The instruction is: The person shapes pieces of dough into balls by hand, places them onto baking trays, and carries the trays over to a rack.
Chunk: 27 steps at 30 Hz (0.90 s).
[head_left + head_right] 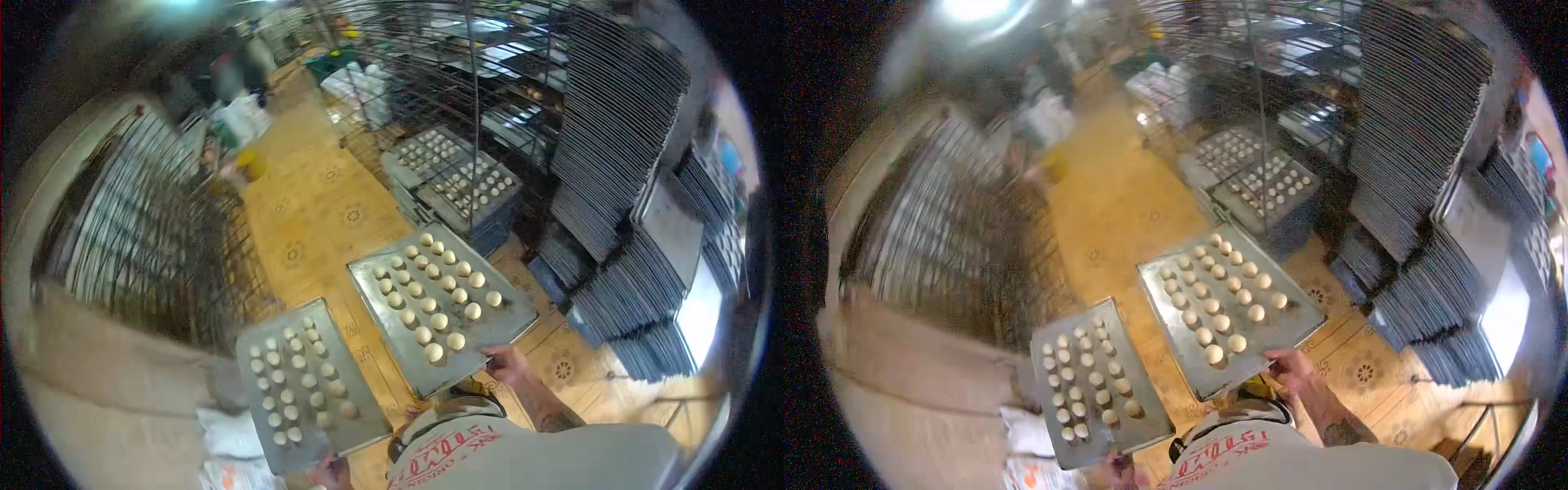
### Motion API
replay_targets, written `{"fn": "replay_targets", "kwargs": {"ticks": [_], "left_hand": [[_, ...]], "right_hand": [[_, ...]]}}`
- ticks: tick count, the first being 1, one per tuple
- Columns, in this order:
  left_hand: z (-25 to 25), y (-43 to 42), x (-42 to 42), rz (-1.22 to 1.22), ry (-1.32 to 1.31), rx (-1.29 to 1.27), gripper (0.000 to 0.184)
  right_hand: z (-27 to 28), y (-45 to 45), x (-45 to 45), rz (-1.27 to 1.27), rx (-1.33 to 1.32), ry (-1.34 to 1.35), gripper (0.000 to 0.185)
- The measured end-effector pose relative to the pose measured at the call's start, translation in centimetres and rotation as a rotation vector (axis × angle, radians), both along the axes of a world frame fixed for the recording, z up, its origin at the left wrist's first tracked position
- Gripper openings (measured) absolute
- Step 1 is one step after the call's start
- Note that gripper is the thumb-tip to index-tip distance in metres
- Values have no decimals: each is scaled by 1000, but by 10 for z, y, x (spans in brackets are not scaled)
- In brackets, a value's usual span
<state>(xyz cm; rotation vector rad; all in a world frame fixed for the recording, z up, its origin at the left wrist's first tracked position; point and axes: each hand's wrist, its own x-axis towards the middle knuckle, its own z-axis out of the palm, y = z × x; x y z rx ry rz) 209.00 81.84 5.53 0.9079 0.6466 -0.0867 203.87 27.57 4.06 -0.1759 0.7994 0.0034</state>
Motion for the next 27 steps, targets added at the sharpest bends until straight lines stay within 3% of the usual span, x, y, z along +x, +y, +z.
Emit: {"fn": "replay_targets", "kwargs": {"ticks": [1,3,5,7,8,9,10,11,13,14,17,18,21,22,23,24,26,27], "left_hand": [[-22,21,50,-42,2,-58,48],[-85,59,134,-135,-6,-213,40],[-58,10,220,-524,-229,51,16],[-70,-15,301,-502,-113,188,4],[-74,-28,342,-493,-51,252,9],[-57,-86,372,-302,114,-150,14],[-79,-92,415,-371,110,-140,6],[-105,-91,455,-493,65,-62,4],[-170,-89,535,-716,-43,6,19],[-150,-117,562,-780,8,89,18],[-120,-189,633,-1104,-30,346,16],[-121,-209,649,-1200,-104,420,16],[-134,-290,702,-1161,-174,314,23],[-169,-295,742,-1212,192,158,22],[-166,-326,766,-1220,555,11,21],[-169,-337,766,-1142,371,143,12],[-206,-359,786,-1259,310,194,10],[-223,-364,802,-1310,234,242,10]], "right_hand": [[18,12,19,-53,-41,33,19],[-13,16,31,-132,-27,-21,23],[-29,22,53,-220,-26,-16,31],[-24,32,93,-308,-18,14,39],[-78,42,103,-300,-246,-1,36],[-75,35,124,-318,-191,-45,32],[-71,27,146,-334,-134,-88,27],[-94,39,155,-227,-468,-26,25],[-141,49,179,131,-1180,151,24],[-140,52,200,-161,-663,147,20],[-139,53,255,-568,-176,180,6],[-123,54,269,-767,110,161,5],[-166,72,288,-828,86,90,7],[-178,86,299,-813,80,40,7],[-178,91,313,-812,-22,48,13],[-175,114,339,-861,-10,61,13],[-168,119,380,-1030,-107,36,33],[-174,131,392,-941,-36,193,35]]}}
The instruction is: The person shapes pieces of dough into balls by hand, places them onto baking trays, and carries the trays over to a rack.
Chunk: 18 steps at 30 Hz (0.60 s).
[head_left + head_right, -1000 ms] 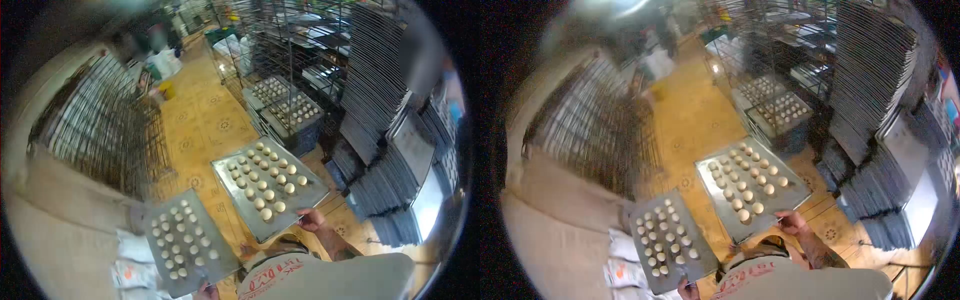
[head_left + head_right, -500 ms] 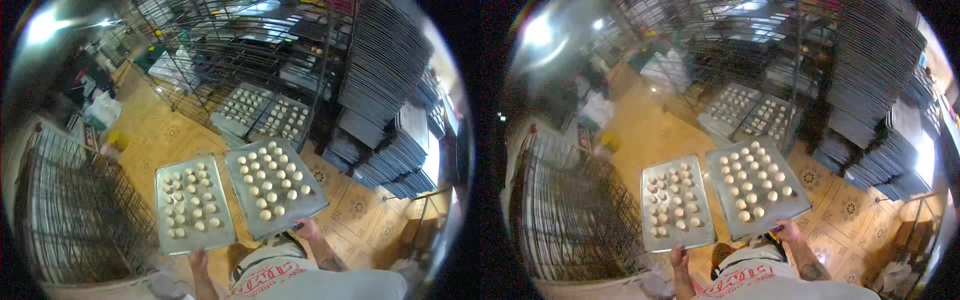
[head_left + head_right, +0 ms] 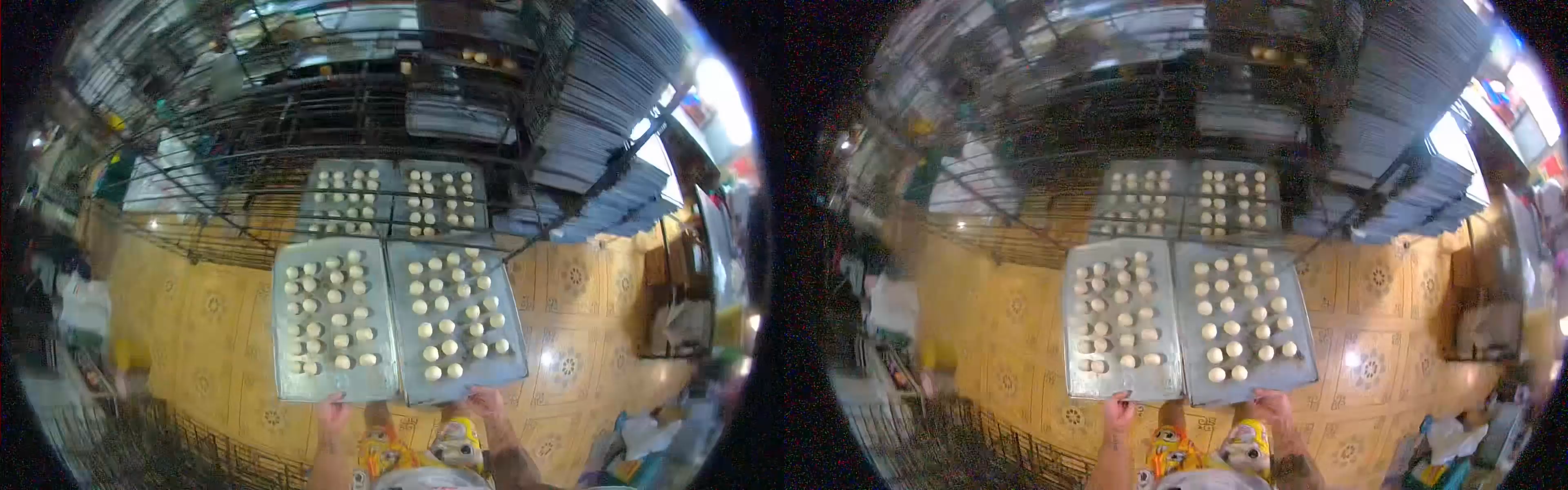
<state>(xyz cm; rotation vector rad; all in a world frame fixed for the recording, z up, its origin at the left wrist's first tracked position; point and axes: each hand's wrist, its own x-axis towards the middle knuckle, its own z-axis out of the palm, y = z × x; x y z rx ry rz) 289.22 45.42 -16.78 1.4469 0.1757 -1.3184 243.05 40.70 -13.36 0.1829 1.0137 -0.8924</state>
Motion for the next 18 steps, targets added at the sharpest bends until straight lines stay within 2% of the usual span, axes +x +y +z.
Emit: {"fn": "replay_targets", "kwargs": {"ticks": [1,2,3,4,5,6,7,8,9,10,12,13,14,16,17,18], "left_hand": [[-21,-3,17,-59,-78,-9,10],[-28,-14,29,-113,-157,-15,10],[-44,-44,51,-95,118,-74,21],[-30,-67,50,-91,165,-71,26],[-12,-91,48,-87,213,-67,30],[8,-117,45,-83,260,-62,34],[28,-112,42,-377,-256,-221,34],[37,-117,47,-674,-776,-387,33],[20,-157,60,-667,-675,-407,33],[0,-196,74,-658,-574,-422,32],[28,-279,55,-639,-781,-783,34],[32,-319,60,-725,-823,-827,37],[28,-346,60,-730,-816,-844,37],[3,-392,61,-646,-510,-888,40],[-22,-340,77,-691,-582,-812,44],[-46,-290,93,-739,-651,-736,49]], "right_hand": [[-10,14,14,-35,14,16,35],[-26,14,24,-80,-65,139,34],[-52,2,24,-111,-127,203,33],[-77,-9,24,-142,-188,269,32],[-99,-16,8,129,-378,534,31],[-95,-29,10,276,-464,658,30],[-90,-42,12,411,-551,790,30],[-59,-72,22,116,-333,416,26],[-36,-106,38,-185,-117,45,22],[-47,-164,53,-215,-182,43,22],[-42,-234,55,-241,-231,80,14],[-48,-259,54,-259,-252,87,14],[-60,-280,51,-18,-353,525,22],[-83,-313,47,228,-430,966,30],[-113,-264,54,123,-525,725,33],[-119,-220,64,131,-536,723,33]]}}
